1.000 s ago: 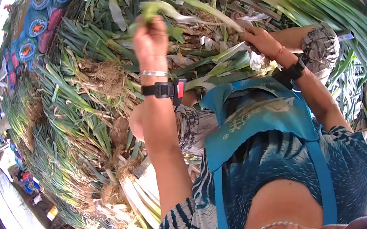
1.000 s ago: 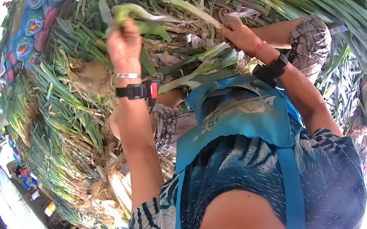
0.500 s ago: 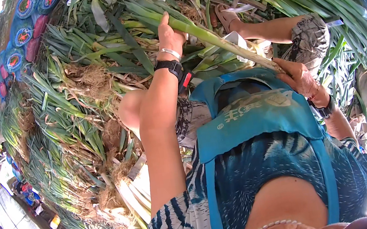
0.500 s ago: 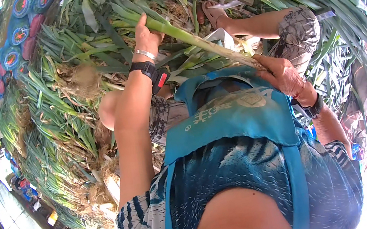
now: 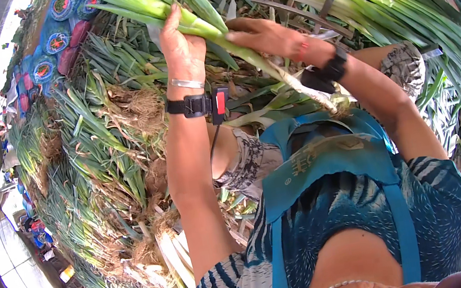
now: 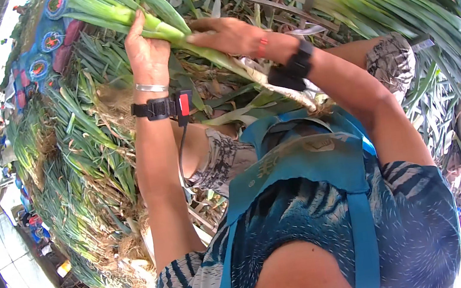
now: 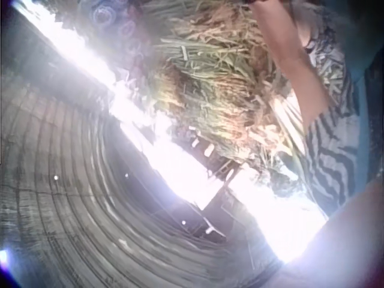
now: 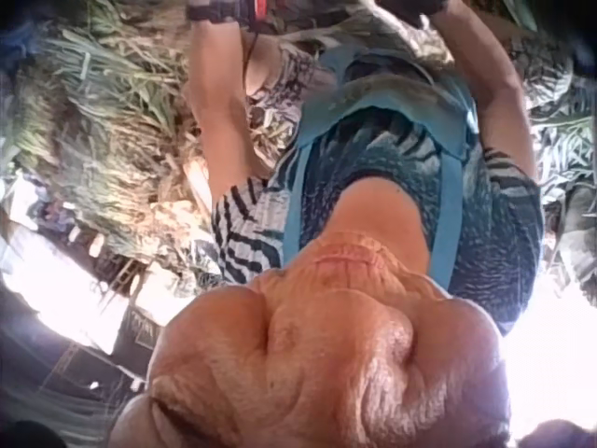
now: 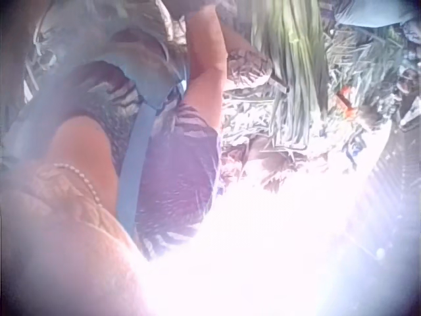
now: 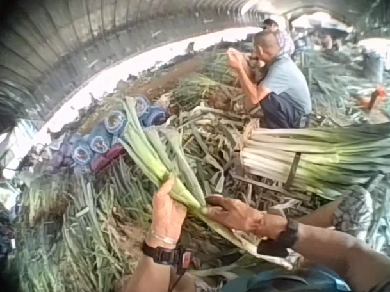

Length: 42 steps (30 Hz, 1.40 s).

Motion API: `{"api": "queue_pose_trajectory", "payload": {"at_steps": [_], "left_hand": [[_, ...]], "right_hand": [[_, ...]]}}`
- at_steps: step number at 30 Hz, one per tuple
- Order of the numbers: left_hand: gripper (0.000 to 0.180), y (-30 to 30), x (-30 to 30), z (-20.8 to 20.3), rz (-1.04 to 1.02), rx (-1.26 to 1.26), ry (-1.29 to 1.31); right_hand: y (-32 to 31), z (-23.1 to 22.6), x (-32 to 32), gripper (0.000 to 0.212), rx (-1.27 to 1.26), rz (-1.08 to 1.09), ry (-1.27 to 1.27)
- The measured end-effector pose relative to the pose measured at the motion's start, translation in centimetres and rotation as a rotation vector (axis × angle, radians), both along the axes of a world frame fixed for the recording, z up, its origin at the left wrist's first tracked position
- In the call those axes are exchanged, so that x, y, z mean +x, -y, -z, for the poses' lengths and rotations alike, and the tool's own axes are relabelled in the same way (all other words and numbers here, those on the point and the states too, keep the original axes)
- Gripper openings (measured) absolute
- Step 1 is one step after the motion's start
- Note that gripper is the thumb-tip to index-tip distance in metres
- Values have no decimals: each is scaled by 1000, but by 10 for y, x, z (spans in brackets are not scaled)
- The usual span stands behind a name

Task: Peeling and sorting harvested leeks in an agricultural workspace.

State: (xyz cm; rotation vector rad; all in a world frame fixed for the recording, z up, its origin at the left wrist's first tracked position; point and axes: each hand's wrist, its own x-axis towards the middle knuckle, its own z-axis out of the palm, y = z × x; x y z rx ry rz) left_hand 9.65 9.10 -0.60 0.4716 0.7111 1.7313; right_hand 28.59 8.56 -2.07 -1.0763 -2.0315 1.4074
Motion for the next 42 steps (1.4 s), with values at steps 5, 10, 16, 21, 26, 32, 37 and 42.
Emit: {"api": "queue_pose_trajectory", "payload": {"at_steps": [5,10,16,21,26,32,37,42], "left_hand": [[20,11,-32,24,-55,-40,-134],[24,16,-48,29,-29,18,-195],[30,28,-57,21,-40,63,-191],[44,38,-73,10,200,365,45],[53,50,-105,4,183,371,157],[53,64,-131,7,99,226,5],[57,78,-134,13,0,116,-103],[52,71,-125,9,93,208,-103]], "right_hand": [[6,32,-66,47,-431,44,-417],[16,45,-89,40,-477,107,-542],[14,56,-95,29,-885,273,-701],[16,73,-73,26,-1131,124,-1131],[35,91,4,24,-538,-170,-630],[72,128,84,17,305,-607,189],[86,221,143,15,238,-654,780],[119,311,168,23,156,-561,1024]]}}
